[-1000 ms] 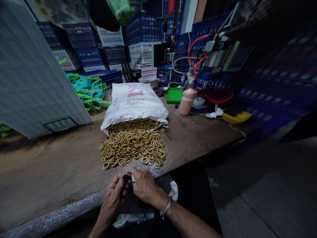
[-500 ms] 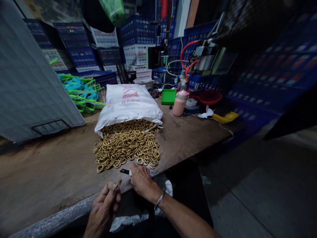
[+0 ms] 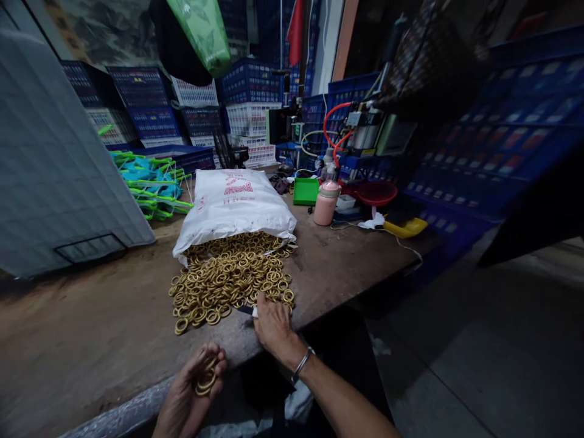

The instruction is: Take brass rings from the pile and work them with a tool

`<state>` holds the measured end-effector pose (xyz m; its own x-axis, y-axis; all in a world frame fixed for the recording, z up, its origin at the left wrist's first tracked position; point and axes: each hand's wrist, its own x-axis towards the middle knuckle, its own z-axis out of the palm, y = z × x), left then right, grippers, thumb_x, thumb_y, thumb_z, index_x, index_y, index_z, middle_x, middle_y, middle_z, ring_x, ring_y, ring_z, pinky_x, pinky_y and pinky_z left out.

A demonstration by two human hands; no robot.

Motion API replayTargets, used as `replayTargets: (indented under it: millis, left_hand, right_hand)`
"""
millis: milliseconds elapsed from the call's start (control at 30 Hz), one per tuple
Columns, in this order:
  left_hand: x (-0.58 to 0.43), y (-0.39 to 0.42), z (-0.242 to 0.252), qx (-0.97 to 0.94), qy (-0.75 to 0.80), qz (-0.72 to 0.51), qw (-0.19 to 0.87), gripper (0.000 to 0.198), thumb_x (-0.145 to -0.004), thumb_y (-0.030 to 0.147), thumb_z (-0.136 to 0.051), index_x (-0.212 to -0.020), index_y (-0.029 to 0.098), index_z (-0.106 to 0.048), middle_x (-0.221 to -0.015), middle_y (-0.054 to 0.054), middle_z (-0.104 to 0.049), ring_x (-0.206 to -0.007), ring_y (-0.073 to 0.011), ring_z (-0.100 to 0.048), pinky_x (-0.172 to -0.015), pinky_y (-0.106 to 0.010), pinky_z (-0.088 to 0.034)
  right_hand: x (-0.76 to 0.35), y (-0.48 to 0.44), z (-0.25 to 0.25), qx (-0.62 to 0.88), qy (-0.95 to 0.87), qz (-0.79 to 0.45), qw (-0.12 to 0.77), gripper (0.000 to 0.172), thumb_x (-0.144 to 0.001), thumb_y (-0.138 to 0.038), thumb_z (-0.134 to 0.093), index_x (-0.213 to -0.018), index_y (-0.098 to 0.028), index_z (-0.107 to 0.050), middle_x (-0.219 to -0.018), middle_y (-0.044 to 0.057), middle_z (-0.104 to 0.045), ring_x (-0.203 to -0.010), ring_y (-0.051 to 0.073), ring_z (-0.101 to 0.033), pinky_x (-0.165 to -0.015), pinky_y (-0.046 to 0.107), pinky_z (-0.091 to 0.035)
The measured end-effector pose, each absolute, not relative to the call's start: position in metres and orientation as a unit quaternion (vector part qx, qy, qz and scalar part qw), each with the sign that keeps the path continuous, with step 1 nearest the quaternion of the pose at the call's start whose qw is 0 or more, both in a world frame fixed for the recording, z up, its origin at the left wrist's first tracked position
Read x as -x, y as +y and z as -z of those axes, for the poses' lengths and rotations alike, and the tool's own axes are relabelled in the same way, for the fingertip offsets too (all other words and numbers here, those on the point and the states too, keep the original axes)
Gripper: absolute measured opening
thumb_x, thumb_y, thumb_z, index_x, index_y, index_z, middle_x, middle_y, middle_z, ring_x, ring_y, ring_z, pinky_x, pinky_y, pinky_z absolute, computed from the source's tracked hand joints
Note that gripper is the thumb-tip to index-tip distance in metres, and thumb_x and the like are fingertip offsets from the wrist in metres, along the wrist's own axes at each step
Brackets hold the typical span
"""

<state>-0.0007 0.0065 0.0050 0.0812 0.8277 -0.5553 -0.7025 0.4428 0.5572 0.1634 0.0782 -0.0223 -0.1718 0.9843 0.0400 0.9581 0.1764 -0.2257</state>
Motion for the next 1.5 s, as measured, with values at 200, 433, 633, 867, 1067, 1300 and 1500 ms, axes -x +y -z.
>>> replayTargets:
  millis: [200, 433, 633, 867, 1067, 1300, 1500]
  left_hand:
    - [-0.001, 0.012, 0.004, -0.107, 0.438, -0.54, 0.711, 0.021, -0.063, 0.028, -0.069, -0.074, 0.014, -0.058, -0.073, -0.003, -0.061, -0.063, -0.013, -0.058, -0.044, -0.018, -0.04]
    - [-0.013, 0.015, -0.001, -0.252, 0.505, -0.538, 0.626, 0.03, -0.064, 0.041, -0.065, -0.078, 0.016, -0.056, -0.047, 0.008, -0.045, -0.037, -0.0048, -0.036, -0.034, -0.015, -0.026]
    - [-0.01, 0.014, -0.003, -0.344, 0.55, -0.532, 0.543, 0.027, -0.065, 0.042, -0.062, -0.062, 0.015, -0.057, -0.049, 0.006, -0.047, -0.045, -0.0066, -0.039, -0.045, -0.017, -0.034]
    - [-0.011, 0.014, 0.001, -0.375, 0.533, -0.523, 0.55, 0.023, -0.07, 0.038, -0.059, -0.065, 0.015, -0.06, -0.056, 0.002, -0.053, -0.05, -0.0083, -0.044, -0.05, -0.018, -0.036]
    - [-0.008, 0.014, -0.001, -0.3, 0.568, -0.466, 0.609, 0.032, -0.067, 0.047, -0.058, -0.062, 0.017, -0.051, -0.047, 0.007, -0.042, -0.037, -0.0039, -0.032, -0.036, -0.014, -0.023]
    - [-0.007, 0.012, -0.002, -0.277, 0.541, -0.463, 0.645, 0.032, -0.067, 0.047, -0.059, -0.064, 0.017, -0.047, -0.051, 0.007, -0.043, -0.037, -0.0022, -0.032, -0.035, -0.012, -0.021]
    - [-0.008, 0.012, 0.003, -0.246, 0.511, -0.509, 0.647, 0.03, -0.068, 0.045, -0.06, -0.068, 0.018, -0.046, -0.051, 0.008, -0.045, -0.036, -0.0016, -0.033, -0.036, -0.012, -0.022]
  right_hand:
    - [-0.158, 0.078, 0.009, 0.593, -0.779, -0.139, 0.147, 0.025, -0.073, -0.01, -0.04, -0.096, -0.017, -0.045, -0.076, 0.004, -0.059, -0.071, 0.016, -0.052, -0.061, 0.024, -0.026]
    - [-0.142, 0.056, -0.009, 0.459, -0.824, -0.253, 0.216, 0.025, -0.067, -0.008, -0.043, -0.089, -0.02, -0.047, -0.073, -0.001, -0.055, -0.064, 0.012, -0.048, -0.058, 0.022, -0.027]
    - [-0.131, 0.054, -0.007, 0.47, -0.711, -0.436, 0.288, 0.017, -0.082, -0.032, -0.04, -0.075, -0.018, -0.047, -0.061, -0.004, -0.048, -0.058, 0.009, -0.044, -0.054, 0.019, -0.03]
    - [-0.129, 0.057, 0.004, 0.472, -0.59, -0.582, 0.301, 0.024, -0.081, -0.034, -0.039, -0.067, -0.016, -0.047, -0.053, -0.004, -0.046, -0.05, 0.007, -0.04, -0.051, 0.018, -0.033]
    - [-0.126, 0.058, 0.0, 0.515, -0.657, -0.456, 0.309, 0.017, -0.077, -0.024, -0.043, -0.062, -0.016, -0.047, -0.054, -0.005, -0.042, -0.054, 0.008, -0.039, -0.051, 0.019, -0.029]
    - [-0.127, 0.059, -0.002, 0.485, -0.671, -0.472, 0.303, 0.02, -0.081, -0.023, -0.038, -0.065, -0.017, -0.047, -0.055, -0.005, -0.044, -0.054, 0.008, -0.041, -0.053, 0.018, -0.031]
    - [-0.131, 0.057, 0.004, 0.518, -0.727, -0.372, 0.253, 0.017, -0.08, -0.019, -0.037, -0.068, -0.017, -0.049, -0.058, -0.003, -0.049, -0.055, 0.009, -0.044, -0.054, 0.02, -0.03]
